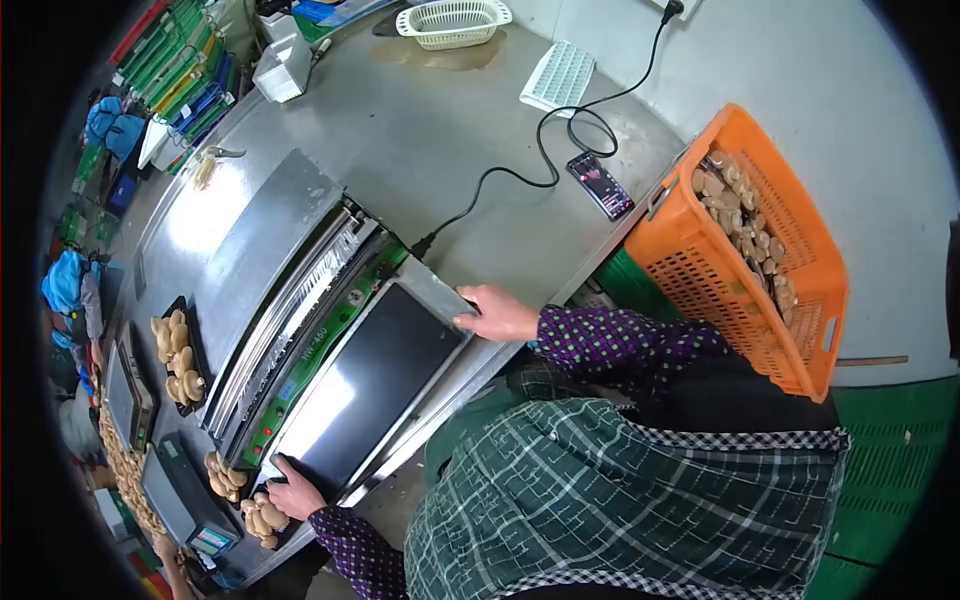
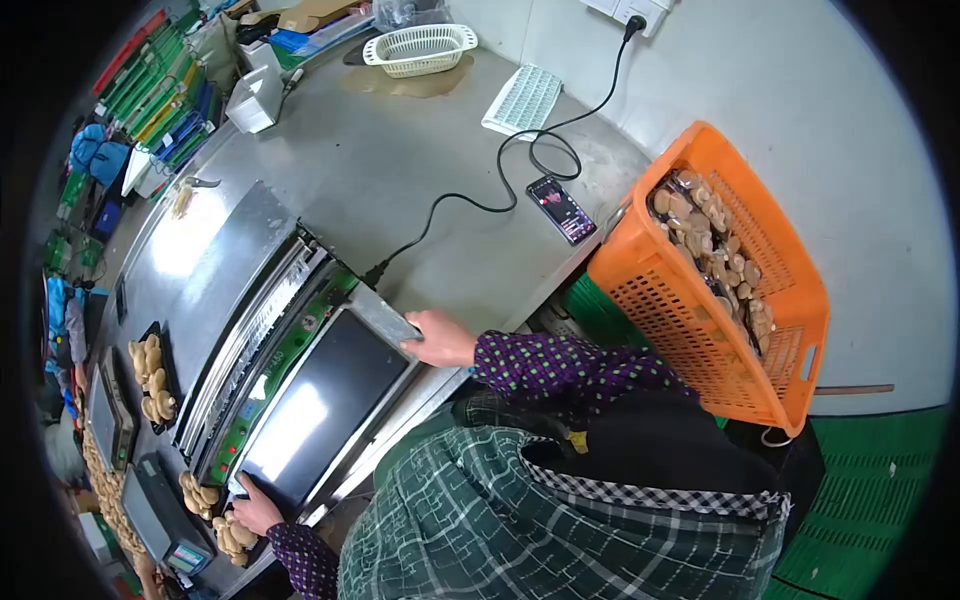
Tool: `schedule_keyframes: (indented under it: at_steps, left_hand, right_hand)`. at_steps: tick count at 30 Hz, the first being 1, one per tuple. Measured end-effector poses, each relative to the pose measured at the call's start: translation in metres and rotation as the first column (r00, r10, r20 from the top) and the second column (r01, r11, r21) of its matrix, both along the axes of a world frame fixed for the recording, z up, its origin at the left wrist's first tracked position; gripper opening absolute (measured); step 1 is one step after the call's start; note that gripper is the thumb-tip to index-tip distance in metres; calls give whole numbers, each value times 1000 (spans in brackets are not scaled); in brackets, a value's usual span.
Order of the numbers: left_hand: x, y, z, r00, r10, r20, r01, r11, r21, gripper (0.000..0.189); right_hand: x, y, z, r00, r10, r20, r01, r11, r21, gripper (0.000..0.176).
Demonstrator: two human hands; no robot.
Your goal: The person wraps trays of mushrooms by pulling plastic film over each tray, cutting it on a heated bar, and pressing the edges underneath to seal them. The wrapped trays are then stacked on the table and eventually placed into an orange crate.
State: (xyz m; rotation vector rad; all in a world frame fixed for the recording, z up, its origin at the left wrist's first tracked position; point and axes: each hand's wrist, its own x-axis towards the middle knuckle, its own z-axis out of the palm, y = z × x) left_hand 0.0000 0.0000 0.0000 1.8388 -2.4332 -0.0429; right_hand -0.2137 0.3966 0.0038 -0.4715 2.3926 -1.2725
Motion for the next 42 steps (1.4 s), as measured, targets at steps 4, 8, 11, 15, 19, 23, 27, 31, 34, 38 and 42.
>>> schedule_keyframes:
  at_steps: [4,8,11,15,19,23,27,31,34,38,42]
  left_hand:
    - [6,-15,6,989,-124,-75,122,992,-35,74]
    - [13,-6,10,962,-192,-194,196,981,-1,72]
    - [8,-15,41,968,-159,-195,202,952,230,67]
    - [24,-37,36,882,-270,-387,398,866,303,57]
    - [-20,-84,71,444,-465,-766,642,761,-91,37]
    - [-93,-138,120,519,-458,-722,555,823,-123,44]
    - [-191,-176,133,779,-446,-440,416,893,-169,65]
    - [-244,-261,36,673,-685,-278,722,690,48,65]
    - [-259,-245,34,513,-801,-310,851,521,63,50]
    - [-257,-183,58,495,-607,-622,844,505,179,43]
    - [-264,-117,98,431,-659,-617,888,430,162,50]
  right_hand:
    - [12,-2,8,999,-4,-32,5,999,45,43]
    - [29,5,6,993,-25,-111,31,998,54,39]
    - [38,3,8,994,-34,-103,41,997,62,40]
    - [44,13,17,997,-52,-53,57,994,92,40]
    - [40,19,11,999,-11,-41,13,999,48,32]
    - [35,4,51,980,4,199,-26,994,109,34]
    - [39,11,31,938,-66,340,88,995,-51,36]
    - [51,3,8,974,-116,193,143,981,-132,37]
    - [49,-4,10,985,-112,131,121,990,-70,42]
    - [41,-6,36,970,-127,-208,173,959,226,43]
    - [24,-39,62,909,-39,-416,86,992,94,48]
